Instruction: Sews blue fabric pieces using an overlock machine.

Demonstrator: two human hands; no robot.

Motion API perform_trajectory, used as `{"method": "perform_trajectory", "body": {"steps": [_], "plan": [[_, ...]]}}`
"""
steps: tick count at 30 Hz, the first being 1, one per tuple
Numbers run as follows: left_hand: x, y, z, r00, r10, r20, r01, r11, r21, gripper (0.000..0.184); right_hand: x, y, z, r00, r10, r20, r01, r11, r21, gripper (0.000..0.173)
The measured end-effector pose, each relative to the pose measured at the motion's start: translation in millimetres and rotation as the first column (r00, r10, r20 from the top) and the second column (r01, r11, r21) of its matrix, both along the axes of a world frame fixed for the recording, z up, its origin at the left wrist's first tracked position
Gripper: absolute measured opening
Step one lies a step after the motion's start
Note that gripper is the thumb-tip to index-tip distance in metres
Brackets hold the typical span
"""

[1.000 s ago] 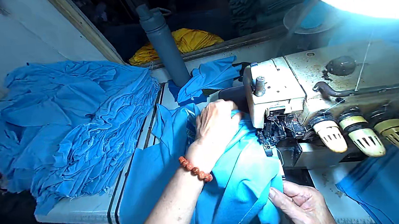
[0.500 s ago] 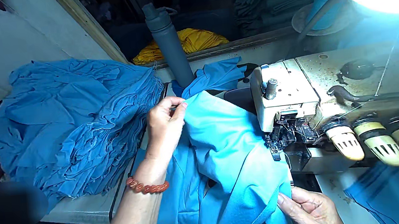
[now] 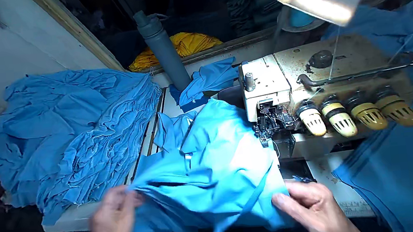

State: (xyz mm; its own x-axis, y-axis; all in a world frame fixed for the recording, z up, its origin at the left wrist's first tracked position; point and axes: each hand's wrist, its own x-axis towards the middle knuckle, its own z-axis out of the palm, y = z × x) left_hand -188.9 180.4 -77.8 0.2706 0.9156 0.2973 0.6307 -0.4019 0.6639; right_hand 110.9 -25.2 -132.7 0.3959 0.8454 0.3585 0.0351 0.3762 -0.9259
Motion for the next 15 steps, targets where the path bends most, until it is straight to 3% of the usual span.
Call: {"method": "perform_trajectory", "body": {"steps": [2, 5, 7, 10, 12, 15], "plan": [[-12.8, 29.1, 27.4, 0.996, 0.070, 0.056, -0.079, 0.983, 0.166, 0.035, -0.2, -20.9, 7.5, 0.985, 0.161, 0.066, -0.161, 0.987, -0.005, 0.022], [-0.5, 49.9, 56.2, 0.980, 0.194, 0.043, -0.197, 0.976, 0.089, 0.038, -12.0, -43.9, -13.9, 0.958, 0.286, 0.018, -0.284, 0.956, -0.071, 0.019], [28.6, 30.2, 61.3, 0.999, 0.041, 0.022, -0.043, 0.993, 0.109, 0.041, -20.9, -52.8, -30.4, 0.969, 0.229, -0.092, -0.242, 0.954, -0.176, 0.013], [89.4, -35.2, 34.9, 0.937, -0.348, -0.032, 0.348, 0.922, 0.173, 0.027, -27.6, -55.3, -40.4, 0.990, 0.084, -0.114, -0.114, 0.951, -0.288, 0.011], [124.4, -79.4, 2.8, 0.858, -0.510, -0.057, 0.512, 0.845, 0.157, 0.030, -28.5, -54.3, -42.1, 0.996, 0.074, -0.049, -0.084, 0.965, -0.247, 0.009], [152.2, -103.9, -49.3, 0.912, -0.335, -0.239, 0.408, 0.806, 0.429, 0.028, -26.0, -55.9, -31.7, 0.986, 0.164, 0.012, -0.161, 0.978, -0.133, 0.014]]}}
